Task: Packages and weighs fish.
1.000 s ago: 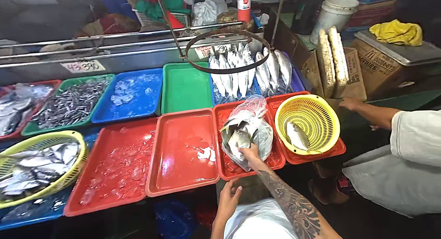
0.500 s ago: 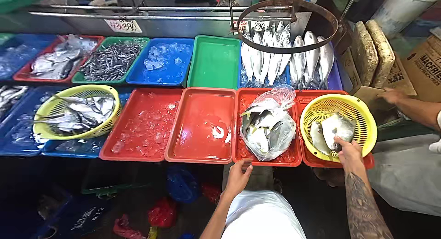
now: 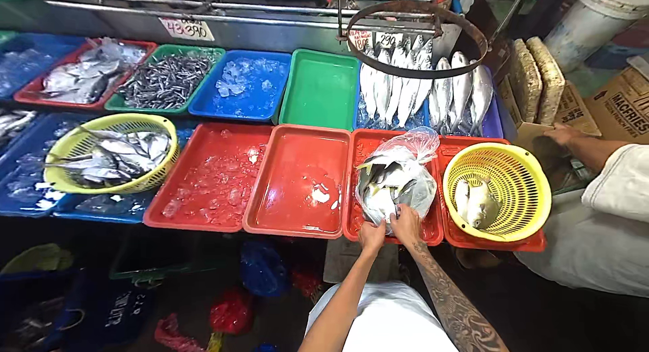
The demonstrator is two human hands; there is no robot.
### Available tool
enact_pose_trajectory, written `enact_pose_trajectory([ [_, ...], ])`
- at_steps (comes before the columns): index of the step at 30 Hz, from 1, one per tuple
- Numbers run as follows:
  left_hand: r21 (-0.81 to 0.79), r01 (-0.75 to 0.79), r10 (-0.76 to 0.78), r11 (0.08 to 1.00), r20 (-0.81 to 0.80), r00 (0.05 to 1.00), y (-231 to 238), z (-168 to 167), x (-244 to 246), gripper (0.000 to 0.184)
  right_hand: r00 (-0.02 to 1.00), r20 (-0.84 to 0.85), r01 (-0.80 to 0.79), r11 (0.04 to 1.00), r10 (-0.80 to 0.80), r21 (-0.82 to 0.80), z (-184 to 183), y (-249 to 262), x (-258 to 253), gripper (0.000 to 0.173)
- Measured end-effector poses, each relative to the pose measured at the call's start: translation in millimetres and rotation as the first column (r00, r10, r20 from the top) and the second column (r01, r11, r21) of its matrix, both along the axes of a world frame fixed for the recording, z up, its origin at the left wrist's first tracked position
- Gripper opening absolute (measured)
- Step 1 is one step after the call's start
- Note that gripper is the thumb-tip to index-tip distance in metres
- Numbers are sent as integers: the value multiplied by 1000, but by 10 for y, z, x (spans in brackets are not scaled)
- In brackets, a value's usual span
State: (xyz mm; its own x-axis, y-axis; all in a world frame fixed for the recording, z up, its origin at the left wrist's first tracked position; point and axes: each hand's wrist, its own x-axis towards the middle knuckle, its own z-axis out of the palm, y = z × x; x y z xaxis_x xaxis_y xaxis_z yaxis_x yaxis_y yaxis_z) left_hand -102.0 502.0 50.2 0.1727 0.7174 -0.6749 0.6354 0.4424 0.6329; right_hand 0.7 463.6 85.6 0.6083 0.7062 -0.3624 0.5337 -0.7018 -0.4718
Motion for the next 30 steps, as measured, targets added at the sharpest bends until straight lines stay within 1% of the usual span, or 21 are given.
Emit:
enact_pose_trajectory([
  [2, 5, -24, 24, 1000, -3, 1000, 14, -12, 20, 47, 1000, -6, 30, 995, -30, -95, 57, 70, -15, 35],
  [4, -5, -87, 87, 996, 42, 995, -5, -87, 27, 42, 999, -31, 22, 985, -28, -174, 91, 100, -25, 38],
  [7, 5, -197, 195, 980, 116, 974, -66, -187, 21, 38, 995, -92, 15, 974, -37, -224, 73, 149, -10, 44],
  [10, 35, -238, 228, 971, 180, 957, -119, -241, -2, 43, 981, -170, 64, 985, -92, -162, 34, 181, 55, 42],
  [12, 34, -258, 244, 965, 236, 941, -137, -306, -20, 43, 971, -215, 71, 987, -101, -142, 13, 200, 82, 42],
  [14, 28, -270, 247, 962, 319, 915, -130, -363, -51, 42, 972, -215, 68, 988, -96, -135, 8, 239, 55, 46],
  [17, -6, -273, 250, 962, 423, 871, -118, -386, -123, 43, 970, -203, 121, 990, -133, -70, -34, 274, -68, 52],
  [19, -40, -279, 265, 959, 472, 841, -103, -366, -144, 42, 951, -253, 171, 984, -176, -43, 0, 301, -154, 58],
  [21, -40, -285, 266, 958, 503, 823, -116, -380, -151, 44, 909, -348, 239, 971, -229, -13, 10, 329, -196, 64],
  [22, -35, -274, 252, 961, 516, 818, -120, -397, -154, 44, 884, -390, 281, 960, -259, 0, -14, 345, -183, 63],
  [25, -21, -230, 204, 973, 541, 816, -132, -400, -197, 45, 818, -475, 384, 923, -324, 31, -168, 361, -99, 51],
  [27, -21, -197, 177, 980, 537, 825, -140, -356, -225, 45, 796, -505, 414, 909, -333, 53, -244, 309, -47, 47],
  [30, -19, -144, 133, 989, 522, 843, -186, -271, -285, 46, 775, -549, 420, 904, -312, 78, -278, 179, 43, 45],
])
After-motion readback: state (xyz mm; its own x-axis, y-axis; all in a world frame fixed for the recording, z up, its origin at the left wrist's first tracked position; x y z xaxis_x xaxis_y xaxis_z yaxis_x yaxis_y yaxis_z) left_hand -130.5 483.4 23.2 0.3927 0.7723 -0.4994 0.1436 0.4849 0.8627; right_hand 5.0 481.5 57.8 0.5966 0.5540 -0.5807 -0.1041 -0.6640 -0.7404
